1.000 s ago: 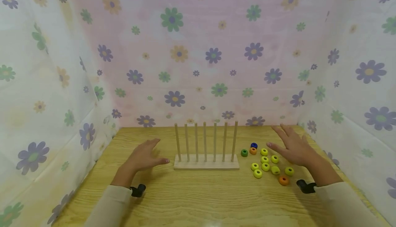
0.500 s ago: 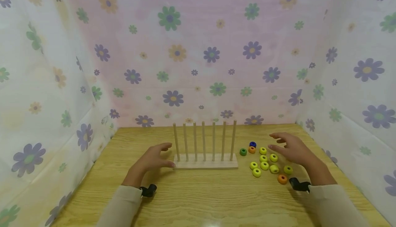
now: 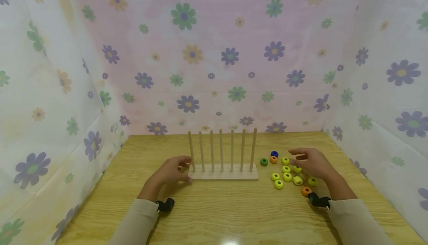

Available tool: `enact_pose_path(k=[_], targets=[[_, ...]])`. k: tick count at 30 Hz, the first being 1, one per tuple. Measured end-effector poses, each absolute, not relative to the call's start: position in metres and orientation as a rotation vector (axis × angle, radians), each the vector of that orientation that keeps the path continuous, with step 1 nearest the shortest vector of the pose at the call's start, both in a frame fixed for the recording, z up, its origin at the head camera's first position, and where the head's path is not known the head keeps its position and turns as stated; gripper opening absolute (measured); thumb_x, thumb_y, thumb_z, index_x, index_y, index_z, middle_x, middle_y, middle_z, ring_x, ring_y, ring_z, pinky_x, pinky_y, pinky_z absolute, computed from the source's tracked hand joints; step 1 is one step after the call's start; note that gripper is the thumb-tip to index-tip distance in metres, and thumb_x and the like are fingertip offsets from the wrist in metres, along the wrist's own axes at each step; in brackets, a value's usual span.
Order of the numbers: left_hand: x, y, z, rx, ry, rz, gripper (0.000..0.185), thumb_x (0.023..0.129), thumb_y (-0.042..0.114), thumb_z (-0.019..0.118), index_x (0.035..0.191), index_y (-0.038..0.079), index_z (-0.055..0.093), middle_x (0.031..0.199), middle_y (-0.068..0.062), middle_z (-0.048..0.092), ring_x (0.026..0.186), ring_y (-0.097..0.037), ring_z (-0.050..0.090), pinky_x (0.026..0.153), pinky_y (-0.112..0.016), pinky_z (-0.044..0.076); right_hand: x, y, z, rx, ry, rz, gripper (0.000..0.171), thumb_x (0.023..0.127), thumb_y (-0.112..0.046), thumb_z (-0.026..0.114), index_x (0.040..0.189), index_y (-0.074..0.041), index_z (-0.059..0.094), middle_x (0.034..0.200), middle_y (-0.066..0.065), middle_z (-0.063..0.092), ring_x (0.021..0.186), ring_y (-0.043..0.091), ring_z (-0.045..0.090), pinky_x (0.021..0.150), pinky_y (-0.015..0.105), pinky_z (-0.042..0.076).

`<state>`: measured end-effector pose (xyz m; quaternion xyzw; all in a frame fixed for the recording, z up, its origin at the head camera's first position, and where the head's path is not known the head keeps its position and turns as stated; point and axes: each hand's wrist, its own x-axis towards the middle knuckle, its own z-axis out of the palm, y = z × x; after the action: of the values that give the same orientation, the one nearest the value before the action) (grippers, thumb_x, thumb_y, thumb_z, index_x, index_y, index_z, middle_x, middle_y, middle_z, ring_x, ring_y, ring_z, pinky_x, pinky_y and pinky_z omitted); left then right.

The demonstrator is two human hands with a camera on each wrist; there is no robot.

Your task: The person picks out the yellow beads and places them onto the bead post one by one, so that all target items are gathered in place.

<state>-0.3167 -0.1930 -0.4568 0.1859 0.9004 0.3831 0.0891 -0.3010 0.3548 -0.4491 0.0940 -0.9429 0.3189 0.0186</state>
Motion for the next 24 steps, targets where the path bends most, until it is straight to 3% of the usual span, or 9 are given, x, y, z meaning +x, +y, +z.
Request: enact_pose_path(k=[11,24], targets=[[-0.3178,-0.1912,-0.459,0.571,2.673,1.154,0.072,0.077,0.02,0.094,0.142,0.012,0.061,0.137,-0.005,0.066,0.124,-0.029,0.063,0.102,-0.048,0.055,-0.3004,0.3509,-0.4532,0.323,-2.974,1.09,0.053,0.1,-0.029,0.071,0.145,-0.004,0.059,0.148,0.026,0.056,0.125,0.048,0.062,0.09,0.052,0.06],[-0.3174,-0.1889,-0.4596,0.555,2.677,1.154,0.072,0.076,0.02,0.094,0.14,0.01,0.062,0.134,-0.006,0.067,0.122,-0.028,0.065,0.102,-0.047,0.055,-0.3038,0.3477,-0.4591,0.391,-3.017,1.025,0.042,0.102,-0.022,0.067,0.14,-0.005,0.064,0.141,0.026,0.061,0.12,0.046,0.065,0.089,0.053,0.06]])
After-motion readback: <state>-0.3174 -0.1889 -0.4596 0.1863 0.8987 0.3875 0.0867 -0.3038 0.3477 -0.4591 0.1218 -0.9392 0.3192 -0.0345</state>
